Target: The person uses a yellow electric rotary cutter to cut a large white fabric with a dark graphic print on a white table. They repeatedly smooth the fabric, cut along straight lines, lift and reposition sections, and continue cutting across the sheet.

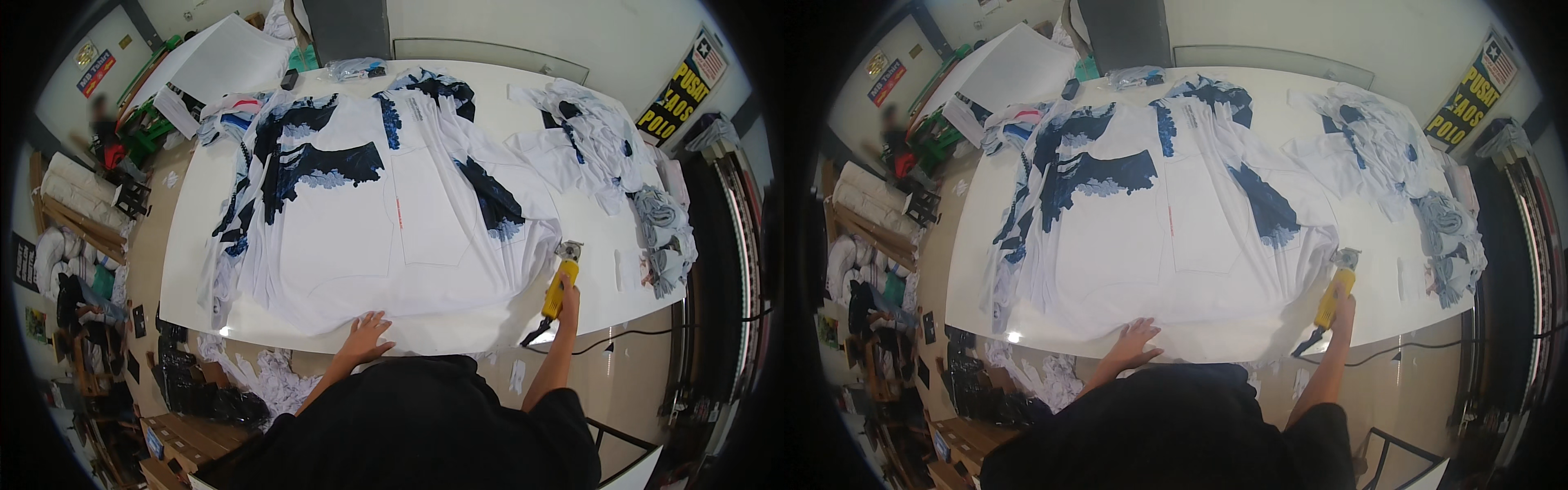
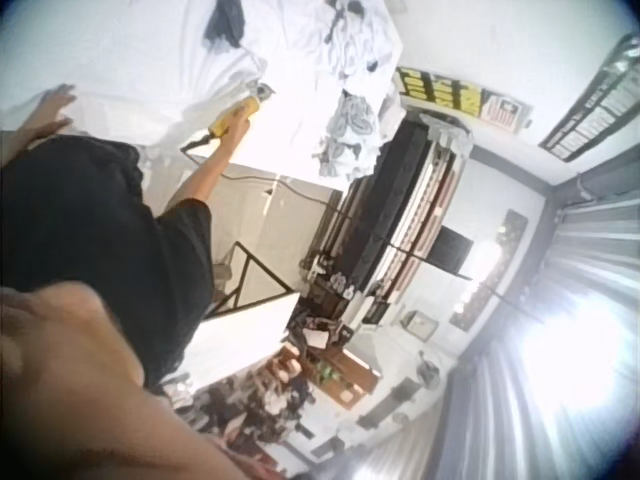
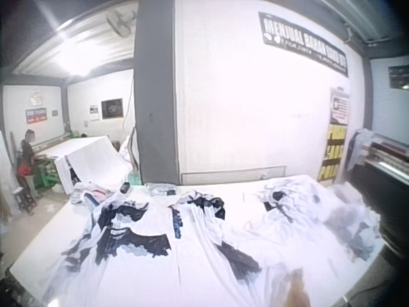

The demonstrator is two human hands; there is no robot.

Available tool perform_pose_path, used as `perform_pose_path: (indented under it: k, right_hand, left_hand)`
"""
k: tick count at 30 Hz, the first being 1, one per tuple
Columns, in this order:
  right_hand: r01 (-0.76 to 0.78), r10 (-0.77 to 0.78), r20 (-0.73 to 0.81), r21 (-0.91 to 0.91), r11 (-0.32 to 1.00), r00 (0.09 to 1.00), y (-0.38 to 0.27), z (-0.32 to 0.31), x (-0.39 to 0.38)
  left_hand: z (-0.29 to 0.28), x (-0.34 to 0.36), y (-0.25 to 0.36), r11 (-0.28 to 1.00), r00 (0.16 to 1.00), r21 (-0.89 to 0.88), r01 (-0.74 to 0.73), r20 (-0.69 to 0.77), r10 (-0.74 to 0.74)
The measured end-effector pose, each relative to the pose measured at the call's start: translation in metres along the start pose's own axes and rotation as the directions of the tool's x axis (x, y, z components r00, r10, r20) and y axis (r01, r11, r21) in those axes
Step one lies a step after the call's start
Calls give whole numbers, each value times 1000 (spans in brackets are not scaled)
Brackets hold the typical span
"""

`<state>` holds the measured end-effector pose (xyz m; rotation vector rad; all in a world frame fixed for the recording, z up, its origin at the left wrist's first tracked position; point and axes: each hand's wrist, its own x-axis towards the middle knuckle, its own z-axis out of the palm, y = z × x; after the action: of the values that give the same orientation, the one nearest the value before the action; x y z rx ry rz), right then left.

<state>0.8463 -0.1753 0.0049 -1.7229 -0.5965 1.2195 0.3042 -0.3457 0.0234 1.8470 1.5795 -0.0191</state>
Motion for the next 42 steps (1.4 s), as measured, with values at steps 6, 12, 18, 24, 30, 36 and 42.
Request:
perform_pose_path:
  k: [6, 12, 18, 24, 30, 36, 42]
  right_hand:
    - [30, -13, 125, -133, 991, 992, 26, 39, -175]
    - [322, -155, 305, -639, 698, 940, 60, 101, -280]
    - [283, -3, 322, -828, 484, 947, 51, 145, -353]
    - [319, -98, 314, -800, 508, 944, 78, 189, -353]
    - [360, -148, 336, -755, 547, 930, 67, 232, -320]
    - [394, -180, 354, -761, 515, 918, 48, 262, -294]
    - [406, -186, 363, -760, 508, 913, 35, 285, -267]
  left_hand:
    - [-21, 20, -26, 973, 933, 74, -219, -276, 231]
    - [-21, 51, -46, 906, 861, 195, -376, -287, 419]
    - [-23, 48, -47, 868, 821, 150, -473, -283, 496]
    - [-22, 43, -58, 839, 785, 97, -536, -309, 537]
    - [-24, 41, -60, 848, 806, 66, -526, -280, 522]
    - [-27, 41, -63, 848, 817, 37, -529, -247, 521]
    - [-28, 46, -68, 830, 808, -22, -558, -244, 537]
